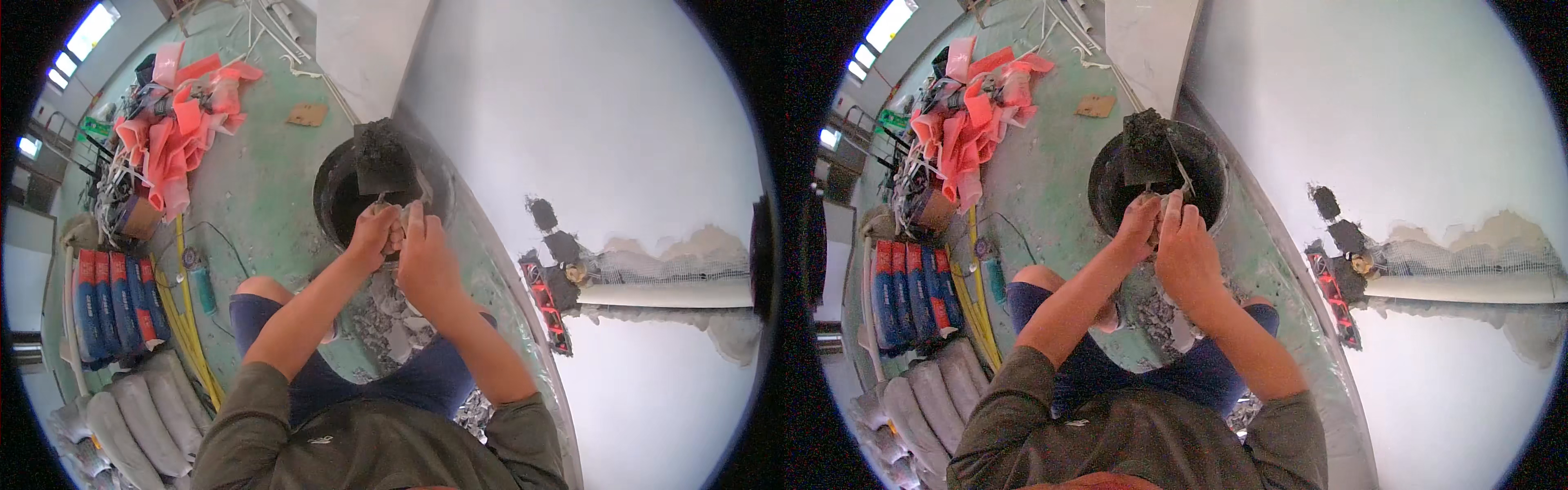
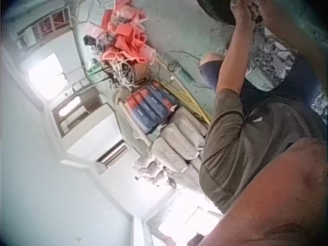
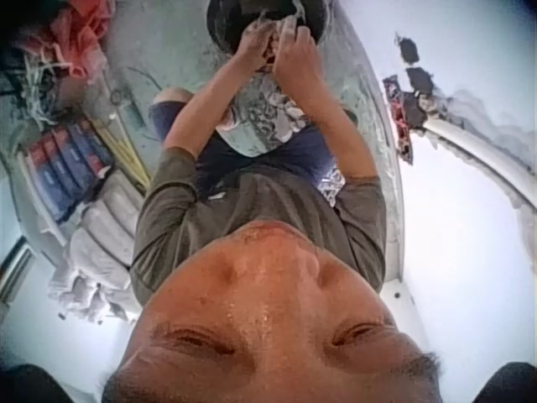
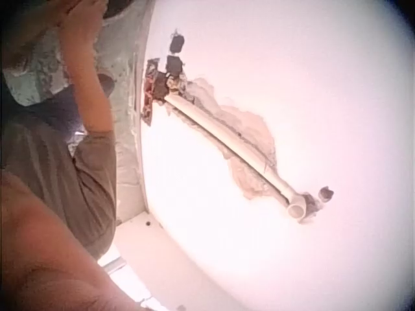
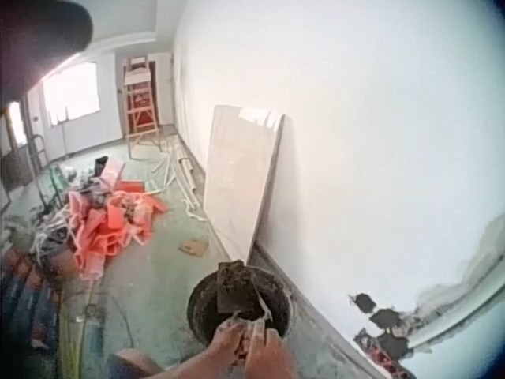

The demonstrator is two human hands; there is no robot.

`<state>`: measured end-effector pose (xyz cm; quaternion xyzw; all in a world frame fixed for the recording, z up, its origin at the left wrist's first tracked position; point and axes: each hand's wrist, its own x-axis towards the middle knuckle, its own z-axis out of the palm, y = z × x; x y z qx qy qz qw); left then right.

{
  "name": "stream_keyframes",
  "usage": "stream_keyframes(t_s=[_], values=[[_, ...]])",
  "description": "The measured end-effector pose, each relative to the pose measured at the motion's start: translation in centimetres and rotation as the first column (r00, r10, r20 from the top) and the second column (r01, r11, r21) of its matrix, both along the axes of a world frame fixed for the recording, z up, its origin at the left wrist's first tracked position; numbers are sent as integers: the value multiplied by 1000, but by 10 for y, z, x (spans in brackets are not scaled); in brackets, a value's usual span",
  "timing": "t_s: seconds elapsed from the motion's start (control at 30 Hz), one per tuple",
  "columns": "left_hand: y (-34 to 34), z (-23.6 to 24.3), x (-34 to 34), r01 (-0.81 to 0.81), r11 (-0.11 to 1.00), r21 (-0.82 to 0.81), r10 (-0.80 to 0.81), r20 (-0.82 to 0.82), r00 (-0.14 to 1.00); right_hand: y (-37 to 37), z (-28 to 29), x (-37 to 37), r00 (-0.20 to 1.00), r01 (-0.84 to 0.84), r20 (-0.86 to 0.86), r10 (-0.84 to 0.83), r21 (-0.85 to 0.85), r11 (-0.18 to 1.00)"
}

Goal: Applying and smoothing mortar to a damaged section of a wall using trowels.

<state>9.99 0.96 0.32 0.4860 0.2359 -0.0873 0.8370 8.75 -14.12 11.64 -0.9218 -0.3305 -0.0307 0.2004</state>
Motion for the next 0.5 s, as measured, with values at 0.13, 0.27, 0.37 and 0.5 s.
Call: stream_keyframes(t_s=[0.13,0.27,0.37,0.5], values=[[-13,14,3,-64,994,-89,71,72,995,9,2,-3,998,44,-33,-44,11,999],[-22,36,4,-255,953,-167,257,-4,966,17,-33,14,998,33,61,-30,-38,999],[2,35,-3,4,1000,-13,-4,-6,1000,12,-52,13,997,-36,76,28,107,994],[14,64,-7,-36,992,117,31,51,998,5,-60,18,990,-82,-77,115,342,936]])
